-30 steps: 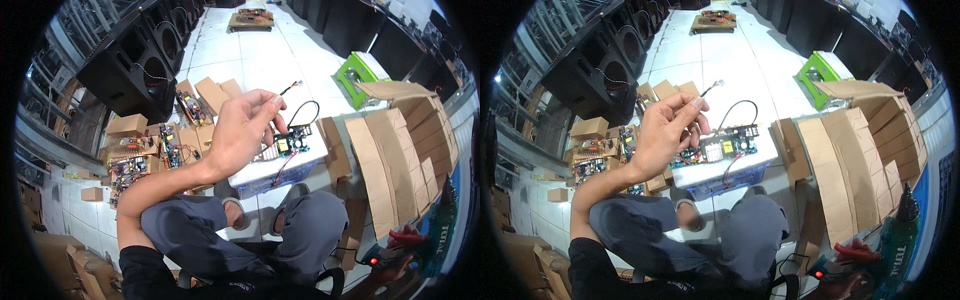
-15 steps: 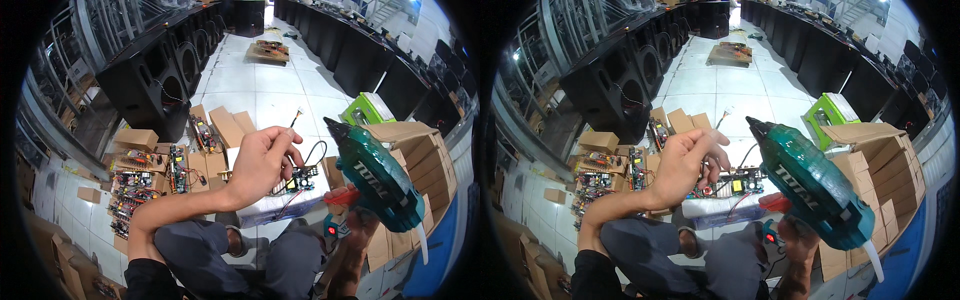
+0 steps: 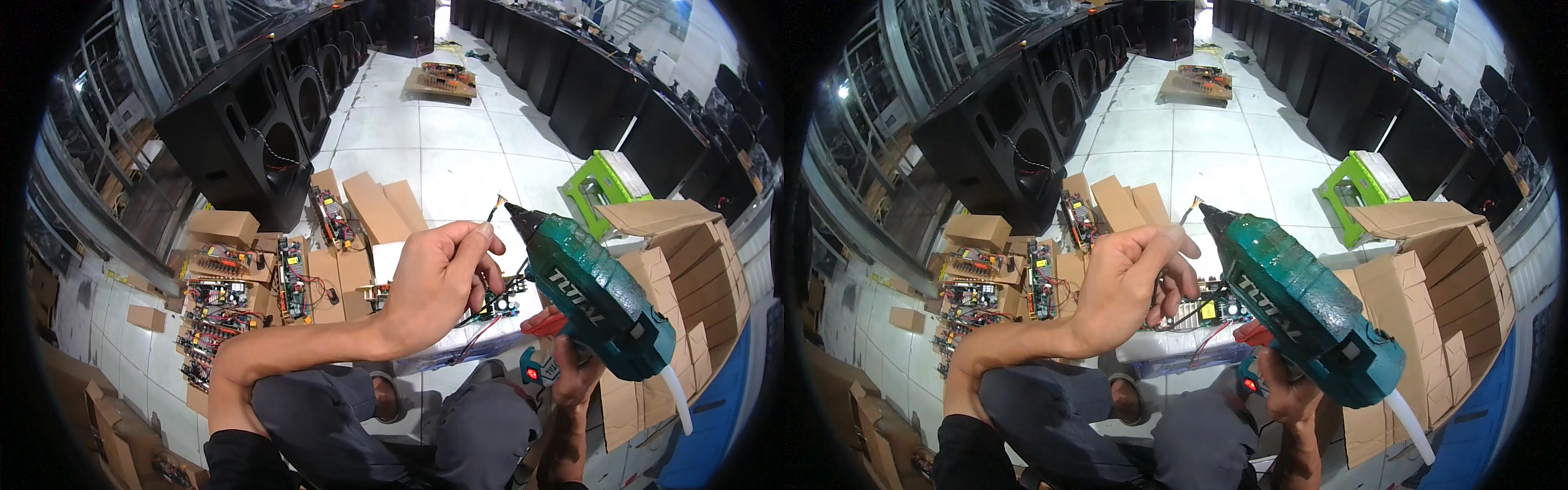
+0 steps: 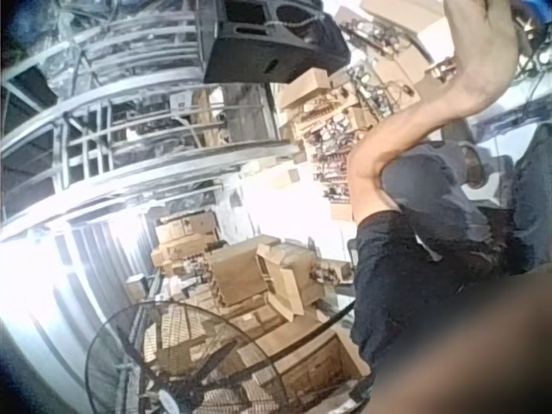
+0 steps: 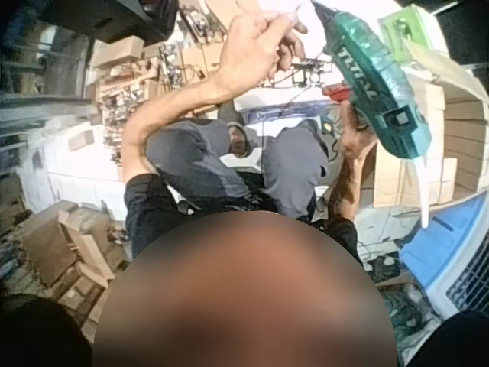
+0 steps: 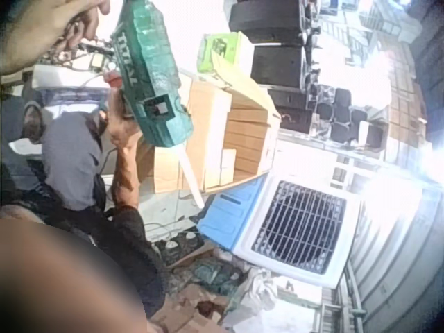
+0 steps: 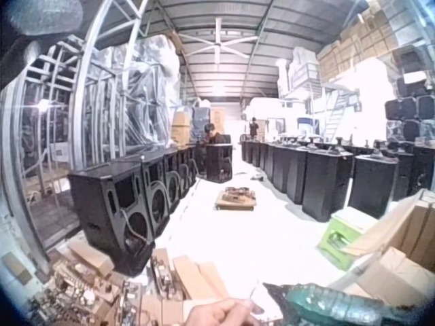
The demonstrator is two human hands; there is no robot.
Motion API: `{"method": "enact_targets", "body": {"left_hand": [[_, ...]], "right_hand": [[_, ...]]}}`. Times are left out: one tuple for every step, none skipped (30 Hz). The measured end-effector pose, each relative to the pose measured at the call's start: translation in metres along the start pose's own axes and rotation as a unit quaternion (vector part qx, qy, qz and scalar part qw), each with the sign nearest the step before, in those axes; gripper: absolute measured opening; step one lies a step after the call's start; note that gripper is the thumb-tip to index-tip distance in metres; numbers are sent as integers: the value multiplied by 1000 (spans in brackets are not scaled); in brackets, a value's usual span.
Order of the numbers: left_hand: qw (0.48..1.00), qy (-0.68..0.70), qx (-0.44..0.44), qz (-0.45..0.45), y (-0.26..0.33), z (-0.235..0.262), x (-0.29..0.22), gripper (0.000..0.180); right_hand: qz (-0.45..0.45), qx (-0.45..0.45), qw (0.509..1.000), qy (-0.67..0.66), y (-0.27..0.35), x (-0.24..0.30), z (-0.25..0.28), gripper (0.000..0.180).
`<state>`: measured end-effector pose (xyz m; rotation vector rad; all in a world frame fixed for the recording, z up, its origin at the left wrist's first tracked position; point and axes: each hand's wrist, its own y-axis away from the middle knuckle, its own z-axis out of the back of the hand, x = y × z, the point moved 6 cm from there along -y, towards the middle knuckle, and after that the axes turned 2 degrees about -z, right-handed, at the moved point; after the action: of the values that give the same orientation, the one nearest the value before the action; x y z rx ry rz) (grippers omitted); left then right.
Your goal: The person sits cross-legged and uses a hot glue gun to apply glue to a wire connector on a circuit board. They then connect the wire to the board and inspect the connection.
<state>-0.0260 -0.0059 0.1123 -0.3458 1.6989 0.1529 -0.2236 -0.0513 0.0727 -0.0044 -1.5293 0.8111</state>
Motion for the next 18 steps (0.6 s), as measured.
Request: {"method": "enact_targets", "body": {"left_hand": [[1000,-1,1,-3,0,0,0,32],[1000,-4,1,-4,0,-1,0,33],[1000,-6,1,-6,0,-1,-1,33],[1000,-7,0,-5,0,-1,0,33],[1000,-6,2,-5,0,-1,0,32],[1000,-4,3,-5,0,-2,0,32],[1000,-5,6,-7,-1,-2,1,32],[1000,-8,6,-10,-1,-2,1,32],[1000,-10,7,-13,0,-2,0,32],[1000,-12,6,-13,0,-3,0,32],[1000,-14,5,-14,0,-3,0,32],[1000,-15,5,-15,0,-3,0,32],[1000,-16,6,-15,0,-3,0,32],[1000,-16,6,-15,0,-3,0,32],[1000,-16,7,-15,0,-3,0,32],[1000,-16,8,-17,0,-3,0,32],[1000,-16,9,-18,0,-3,0,32],[1000,-16,9,-19,0,-2,0,32]], "right_hand": [[18,19,999,21,2,-2,1,35],[0,8,1000,22,4,-4,2,35],[-18,-2,1000,24,6,-5,2,35],[-37,-13,999,26,7,-6,1,34],[-22,-22,999,6,5,-4,-1,28],[-7,-31,999,-14,2,-1,-4,21],[8,-41,999,-33,0,1,-4,16],[-4,-27,999,-23,1,-1,-4,20],[-16,-13,1000,-12,4,-5,-1,26],[-28,2,1000,-2,5,-7,-1,31],[-32,-3,999,3,5,-7,0,31],[-37,-8,999,8,6,-5,0,30],[-41,-12,999,12,6,-5,0,30],[-22,-21,1000,-1,4,-3,-1,25],[-2,-30,999,-15,1,-1,-3,21],[17,-39,999,-28,-1,1,-4,18],[13,-43,999,-31,-2,2,-6,18],[8,-47,998,-34,-2,5,-8,18]]}}
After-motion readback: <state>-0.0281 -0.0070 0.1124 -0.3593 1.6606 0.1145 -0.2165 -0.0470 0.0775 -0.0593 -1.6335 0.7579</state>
